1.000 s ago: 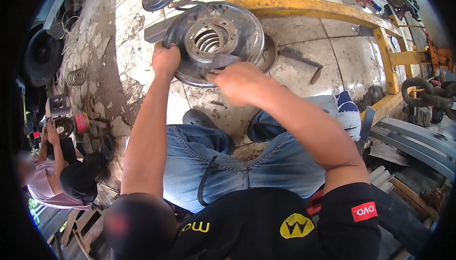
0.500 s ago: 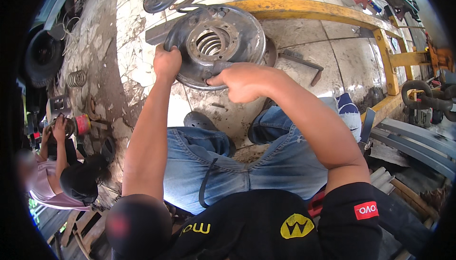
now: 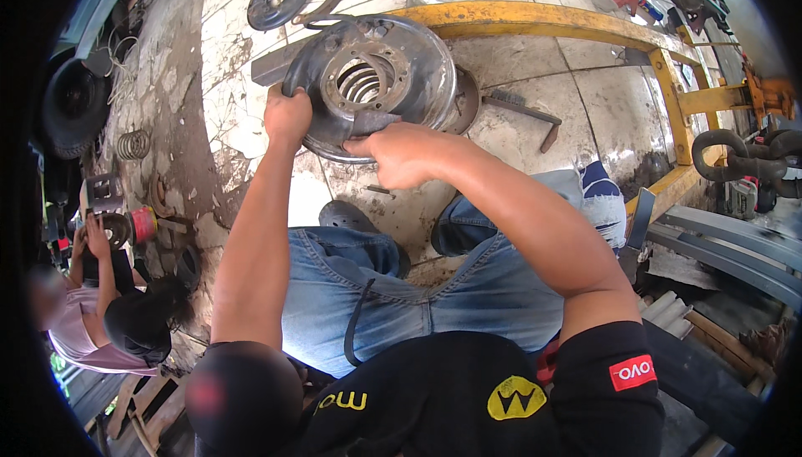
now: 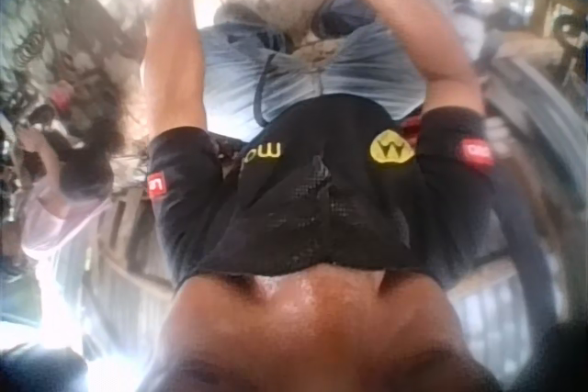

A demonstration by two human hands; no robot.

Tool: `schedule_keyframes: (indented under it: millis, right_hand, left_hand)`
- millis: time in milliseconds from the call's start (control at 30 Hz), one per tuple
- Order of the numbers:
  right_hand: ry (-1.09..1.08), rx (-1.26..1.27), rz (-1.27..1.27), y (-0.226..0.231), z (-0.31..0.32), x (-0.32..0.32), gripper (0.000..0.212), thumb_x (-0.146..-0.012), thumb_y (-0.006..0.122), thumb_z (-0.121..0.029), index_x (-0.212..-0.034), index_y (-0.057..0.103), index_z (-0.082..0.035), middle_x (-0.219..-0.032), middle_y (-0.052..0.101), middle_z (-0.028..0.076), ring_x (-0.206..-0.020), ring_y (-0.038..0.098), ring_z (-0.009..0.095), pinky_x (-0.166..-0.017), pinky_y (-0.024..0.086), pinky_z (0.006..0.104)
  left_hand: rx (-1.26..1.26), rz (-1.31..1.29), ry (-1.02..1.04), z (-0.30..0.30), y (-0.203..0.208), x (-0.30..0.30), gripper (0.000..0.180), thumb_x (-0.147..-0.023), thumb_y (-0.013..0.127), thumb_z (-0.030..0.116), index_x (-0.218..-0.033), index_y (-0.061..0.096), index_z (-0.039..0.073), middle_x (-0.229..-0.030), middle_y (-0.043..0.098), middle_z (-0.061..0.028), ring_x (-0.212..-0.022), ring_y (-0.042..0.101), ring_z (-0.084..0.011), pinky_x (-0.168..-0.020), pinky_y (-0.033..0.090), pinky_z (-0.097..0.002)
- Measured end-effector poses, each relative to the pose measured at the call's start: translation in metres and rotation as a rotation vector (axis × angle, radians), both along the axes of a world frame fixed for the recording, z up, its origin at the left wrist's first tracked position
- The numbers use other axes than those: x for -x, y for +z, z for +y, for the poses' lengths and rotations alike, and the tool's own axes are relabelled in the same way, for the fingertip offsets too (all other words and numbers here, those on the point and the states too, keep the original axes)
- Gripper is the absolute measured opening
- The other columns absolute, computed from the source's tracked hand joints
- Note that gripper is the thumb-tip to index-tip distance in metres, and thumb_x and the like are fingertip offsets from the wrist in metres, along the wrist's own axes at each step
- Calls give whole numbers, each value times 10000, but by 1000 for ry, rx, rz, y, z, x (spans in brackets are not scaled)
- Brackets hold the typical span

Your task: The person scrubs the surface of a brake drum with a wire brush while sitting on the floor. They rotate the drum to clean different areas and continue scrubbing until the end of the clip.

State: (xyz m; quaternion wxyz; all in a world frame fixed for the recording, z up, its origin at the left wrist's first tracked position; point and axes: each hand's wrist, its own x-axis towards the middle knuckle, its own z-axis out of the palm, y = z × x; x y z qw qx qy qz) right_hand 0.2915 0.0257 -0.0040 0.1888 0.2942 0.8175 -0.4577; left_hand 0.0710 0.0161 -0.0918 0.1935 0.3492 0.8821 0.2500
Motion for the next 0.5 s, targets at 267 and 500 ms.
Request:
schedule_keyframes:
  millis: [267, 500]
  right_hand:
    - [10, -91, 30, -11, -4, -5, 765, -731, 489, 13, -1468, 458, -189, -1237, 630, 235, -1134, 608, 373, -979, 476, 425]
    - [59, 18, -85, 4, 17, -8, 763, -716, 498, 25, -1450, 484, -186, -1213, 650, 212, -1112, 623, 363, -959, 488, 420]
  left_hand:
    - [17, -52, -27, 6, 3, -2, 603, -892, 545, 226, -1398, 408, -71, -1247, 609, -287, -1184, 589, -388, -1023, 442, -402]
    - [63, -44, -32, 4, 11, -6, 589, -900, 533, 224, -1395, 410, -72, -1230, 619, -286, -1170, 597, -391, -1011, 450, -408]
